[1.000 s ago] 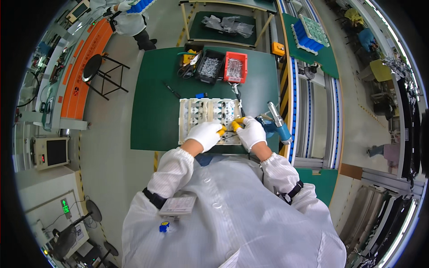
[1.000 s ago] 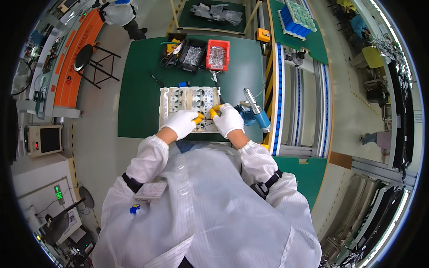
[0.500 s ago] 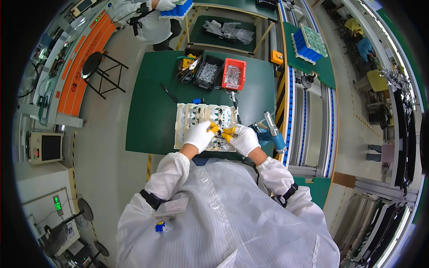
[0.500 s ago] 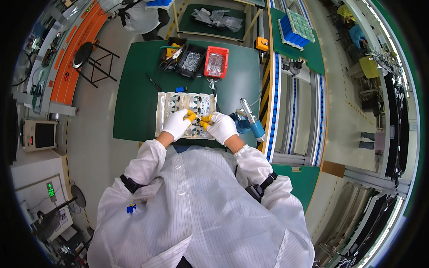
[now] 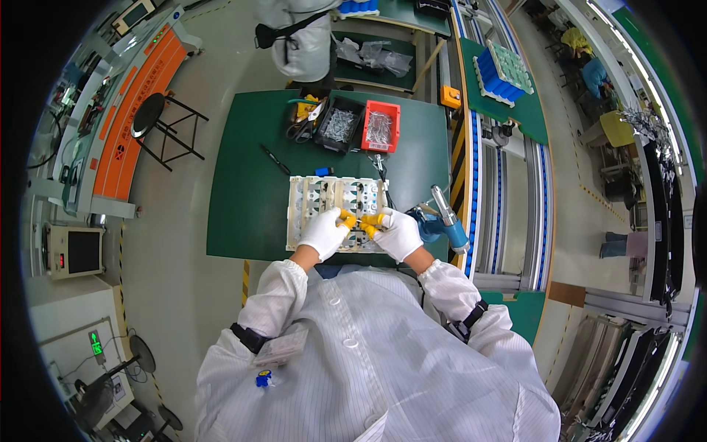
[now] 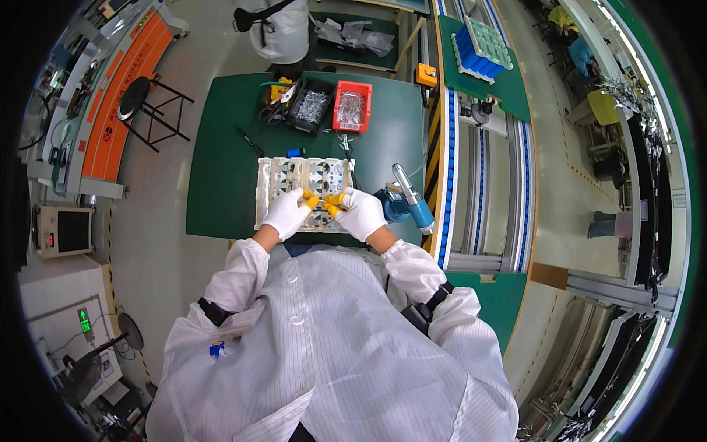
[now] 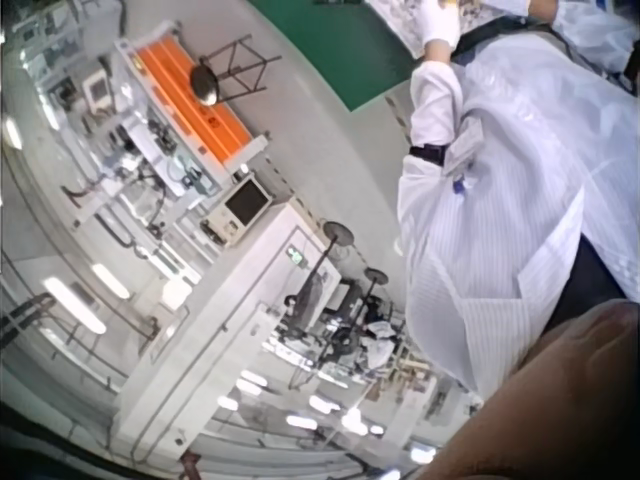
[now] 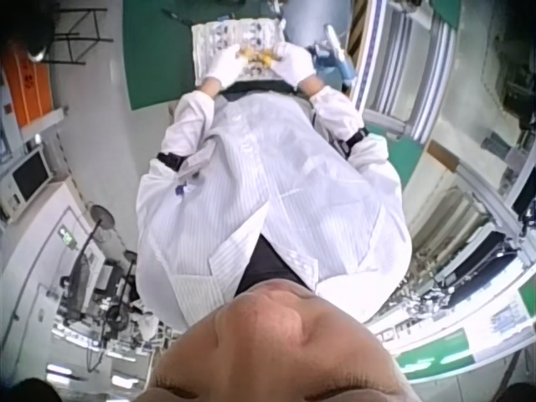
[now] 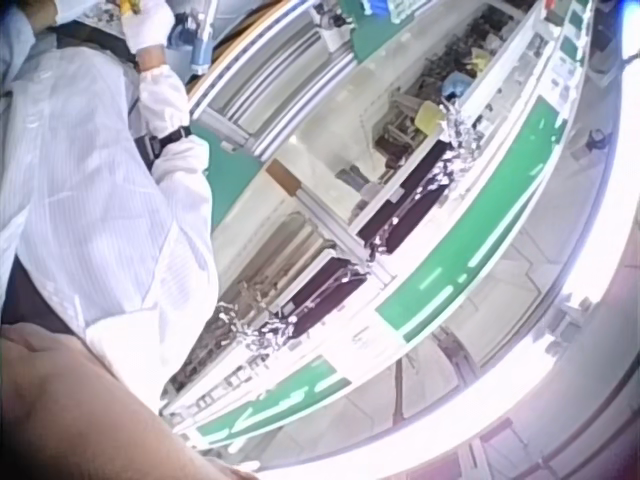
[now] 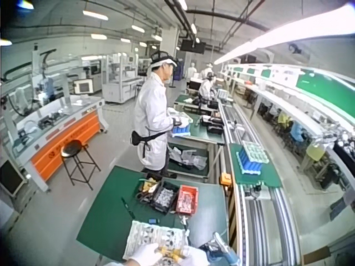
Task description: Assembling electronic components and wiring harness onto a battery pack frame using hand tools.
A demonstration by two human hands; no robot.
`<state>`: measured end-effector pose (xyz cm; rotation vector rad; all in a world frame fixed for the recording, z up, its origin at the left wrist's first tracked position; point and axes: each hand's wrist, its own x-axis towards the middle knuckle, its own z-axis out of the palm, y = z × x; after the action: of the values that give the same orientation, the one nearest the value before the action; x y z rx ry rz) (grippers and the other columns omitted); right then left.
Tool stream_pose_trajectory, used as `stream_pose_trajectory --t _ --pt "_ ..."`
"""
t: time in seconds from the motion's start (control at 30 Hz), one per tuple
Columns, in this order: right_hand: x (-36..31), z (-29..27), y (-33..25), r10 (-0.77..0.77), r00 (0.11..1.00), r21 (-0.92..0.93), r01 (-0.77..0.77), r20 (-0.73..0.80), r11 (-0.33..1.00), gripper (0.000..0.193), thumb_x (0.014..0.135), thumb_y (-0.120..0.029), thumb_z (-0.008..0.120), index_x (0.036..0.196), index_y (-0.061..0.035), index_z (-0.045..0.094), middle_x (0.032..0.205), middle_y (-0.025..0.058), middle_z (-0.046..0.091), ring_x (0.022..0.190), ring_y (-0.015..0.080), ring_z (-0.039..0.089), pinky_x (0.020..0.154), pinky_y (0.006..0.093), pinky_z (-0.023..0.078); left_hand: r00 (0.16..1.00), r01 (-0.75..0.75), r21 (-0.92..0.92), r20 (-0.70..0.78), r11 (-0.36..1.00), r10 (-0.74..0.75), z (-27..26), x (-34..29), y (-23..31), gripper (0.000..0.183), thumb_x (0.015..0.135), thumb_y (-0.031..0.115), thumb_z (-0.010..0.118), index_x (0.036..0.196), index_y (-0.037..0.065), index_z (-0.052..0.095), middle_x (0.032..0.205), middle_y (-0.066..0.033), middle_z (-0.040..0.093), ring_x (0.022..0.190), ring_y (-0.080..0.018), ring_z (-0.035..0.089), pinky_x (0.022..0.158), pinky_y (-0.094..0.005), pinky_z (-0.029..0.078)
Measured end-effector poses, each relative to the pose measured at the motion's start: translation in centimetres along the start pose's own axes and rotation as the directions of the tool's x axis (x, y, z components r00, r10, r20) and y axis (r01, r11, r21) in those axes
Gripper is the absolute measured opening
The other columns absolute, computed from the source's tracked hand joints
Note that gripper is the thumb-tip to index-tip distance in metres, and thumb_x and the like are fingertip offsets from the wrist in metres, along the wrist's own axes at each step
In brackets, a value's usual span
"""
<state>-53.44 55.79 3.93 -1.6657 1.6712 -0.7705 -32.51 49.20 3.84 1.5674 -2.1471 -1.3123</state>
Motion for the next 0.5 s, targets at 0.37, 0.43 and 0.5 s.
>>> stream_pose_trajectory --t 0.37,0.43,0.5 --pt "1.4 -0.6 0.9 -0.155 0.984 0.06 0.15 0.084 0.987 0.023 0.084 -0.012 0.072 0.105 -0.0069 0.076 0.098 0.016 0.071 0.097 0.0351 0.064 0.09 0.0417 0.053 0.948 -0.304 -0.049 -0.117 0.951 0.297 -1.4 -1.7 2.0 0.024 0.089 0.013 0.067 0.111 0.004 0.07 0.104 -0.0152 0.07 0.091 -0.0335 0.069 0.08 -0.0389 0.055" --pt "1.5 -0.6 1.2 -0.136 0.985 0.106 0.124 0.11 0.987 0.022 0.086 -0.01 0.071 0.106 -0.0058 0.076 0.098 0.0156 0.072 0.096 0.0334 0.065 0.09 0.0402 0.053 0.945 -0.315 -0.077 -0.114 0.946 0.306 -1.7 -2.1 2.4 0.025 0.089 0.012 0.067 0.112 0.005 0.07 0.105 -0.0138 0.071 0.093 -0.0333 0.069 0.082 -0.0379 0.055" --pt "1.8 -0.6 1.1 0.015 0.978 0.308 -0.08 0.21 0.948 0.019 0.09 -0.007 0.069 0.108 -0.0037 0.075 0.099 0.0134 0.073 0.095 0.027 0.068 0.089 0.0351 0.053 0.905 -0.37 0.255 -0.12 0.893 0.409 -2.0 -2.1 1.3 0.026 0.085 0.01 0.069 0.111 0.004 0.069 0.107 -0.0133 0.069 0.09 -0.0337 0.068 0.081 -0.0392 0.056"
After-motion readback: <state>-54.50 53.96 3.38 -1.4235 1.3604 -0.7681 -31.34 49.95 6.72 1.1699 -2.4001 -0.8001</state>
